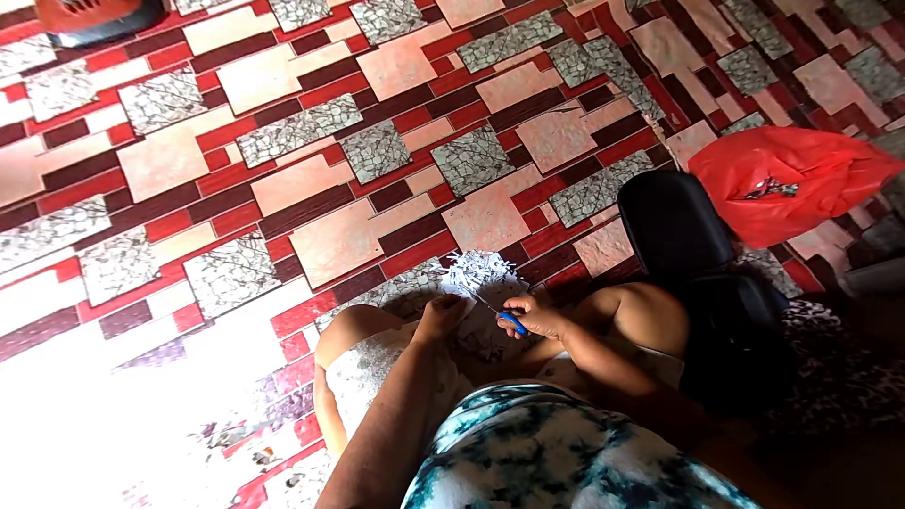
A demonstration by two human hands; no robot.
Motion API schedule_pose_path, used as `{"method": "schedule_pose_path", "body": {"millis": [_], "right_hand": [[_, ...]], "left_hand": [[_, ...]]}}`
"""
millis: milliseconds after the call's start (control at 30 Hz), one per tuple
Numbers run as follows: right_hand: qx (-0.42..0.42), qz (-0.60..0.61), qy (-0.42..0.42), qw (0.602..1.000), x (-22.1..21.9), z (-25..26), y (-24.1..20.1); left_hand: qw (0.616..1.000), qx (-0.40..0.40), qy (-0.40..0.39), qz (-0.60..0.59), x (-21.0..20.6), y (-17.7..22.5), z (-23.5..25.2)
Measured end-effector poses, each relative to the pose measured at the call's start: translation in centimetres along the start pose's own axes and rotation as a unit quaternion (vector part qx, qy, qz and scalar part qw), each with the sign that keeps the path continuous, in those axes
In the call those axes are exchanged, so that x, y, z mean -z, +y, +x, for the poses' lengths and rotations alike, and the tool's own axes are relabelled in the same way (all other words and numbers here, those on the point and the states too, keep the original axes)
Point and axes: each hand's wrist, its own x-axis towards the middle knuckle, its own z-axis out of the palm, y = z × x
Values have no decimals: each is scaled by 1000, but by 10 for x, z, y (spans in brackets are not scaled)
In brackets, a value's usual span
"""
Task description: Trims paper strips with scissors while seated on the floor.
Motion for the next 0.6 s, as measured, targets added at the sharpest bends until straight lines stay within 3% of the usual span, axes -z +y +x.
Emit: {"method": "schedule_pose_path", "body": {"millis": [333,600], "right_hand": [[-3,-5,-34,999,-1,2,3],[13,14,-20,1000,-2,3,4]], "left_hand": [[1000,6,-7,-26,-2,1,-2],[999,11,-24,19,0,2,-1]]}}
